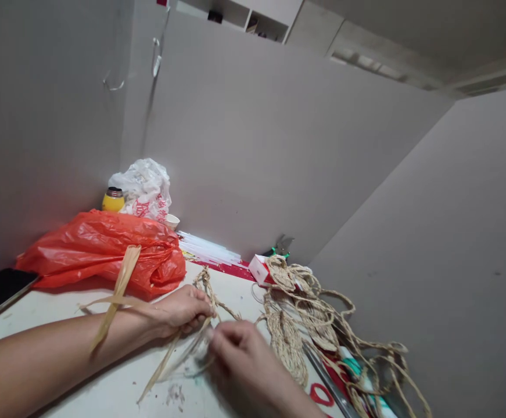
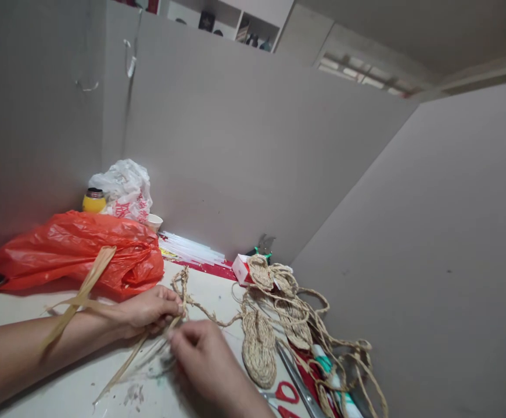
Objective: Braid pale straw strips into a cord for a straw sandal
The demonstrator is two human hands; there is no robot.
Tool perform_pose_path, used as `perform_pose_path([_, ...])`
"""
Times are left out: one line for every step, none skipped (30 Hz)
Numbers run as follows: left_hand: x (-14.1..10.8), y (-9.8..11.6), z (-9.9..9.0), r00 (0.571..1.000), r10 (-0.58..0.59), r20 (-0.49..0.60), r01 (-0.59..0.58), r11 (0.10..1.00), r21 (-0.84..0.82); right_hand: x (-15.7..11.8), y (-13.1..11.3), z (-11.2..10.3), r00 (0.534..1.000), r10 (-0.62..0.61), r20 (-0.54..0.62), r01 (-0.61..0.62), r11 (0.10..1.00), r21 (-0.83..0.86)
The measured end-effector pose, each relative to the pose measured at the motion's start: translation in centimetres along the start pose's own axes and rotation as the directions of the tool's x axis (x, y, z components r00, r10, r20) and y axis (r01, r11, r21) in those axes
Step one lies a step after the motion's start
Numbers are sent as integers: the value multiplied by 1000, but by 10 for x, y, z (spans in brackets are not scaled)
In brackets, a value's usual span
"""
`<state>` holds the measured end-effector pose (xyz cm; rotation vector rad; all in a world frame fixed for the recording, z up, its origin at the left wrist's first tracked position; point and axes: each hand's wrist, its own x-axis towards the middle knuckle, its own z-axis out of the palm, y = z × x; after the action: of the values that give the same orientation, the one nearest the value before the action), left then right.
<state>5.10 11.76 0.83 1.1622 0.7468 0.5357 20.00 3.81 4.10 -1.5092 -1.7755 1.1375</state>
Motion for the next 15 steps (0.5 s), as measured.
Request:
perform_pose_path([0, 1, -1, 1000, -2, 13, 3, 1000, -30, 3, 0, -7, 988, -16, -156, 21, 999, 31])
perform_pose_path([-1, 1, -1, 1000, -7, 26, 8, 999, -52, 7, 2, -12, 952, -24, -304, 45, 997, 62])
perform_pose_path([-1, 2, -1, 999, -9, 41, 12, 998, -66, 12, 5, -15, 920, -12, -392, 59, 992, 107])
perform_pose_path([-2, 3, -1, 998, -11, 57, 15, 998, -69, 17, 9, -16, 910, 24, -414, 55, 982, 179])
perform_pose_path([-3, 3, -1, 997, -9, 70, 13, 998, -64, 21, 13, -15, 923, 72, -379, 38, 960, 276])
perform_pose_path([-4, 4, 0, 997, 0, 75, 4, 998, -56, 24, 17, -11, 949, 116, -294, 4, 926, 377])
perform_pose_path([-5, 4, 0, 997, 13, 81, -9, 999, -45, 26, 19, -6, 971, 144, -190, -40, 884, 465])
perform_pose_path([-6, 5, 1, 996, 28, 85, -26, 999, -34, 27, 21, -2, 983, 157, -93, -85, 844, 529])
perform_pose_path([-6, 5, 1, 996, 41, 85, -39, 999, -20, 28, 21, 2, 986, 165, -13, -129, 813, 567])
perform_pose_path([-7, 6, 1, 996, 47, 80, -47, 999, -6, 28, 21, 5, 984, 177, 39, -166, 794, 585])
perform_pose_path([-7, 6, 1, 996, 47, 74, -49, 999, 16, 27, 20, 6, 979, 194, 64, -194, 786, 587])
perform_pose_path([-7, 6, 1, 997, 40, 67, -43, 998, 47, 27, 20, 6, 974, 215, 68, -214, 788, 577])
perform_pose_path([-7, 7, 1, 998, 30, 63, -36, 995, 91, 27, 20, 4, 970, 235, 66, -231, 798, 556])
perform_pose_path([-7, 7, 1, 998, 21, 58, -29, 989, 142, 27, 21, 1, 965, 252, 70, -251, 813, 525])
perform_pose_path([-7, 7, 0, 998, 20, 52, -30, 980, 197, 27, 22, -1, 962, 264, 76, -267, 831, 488])
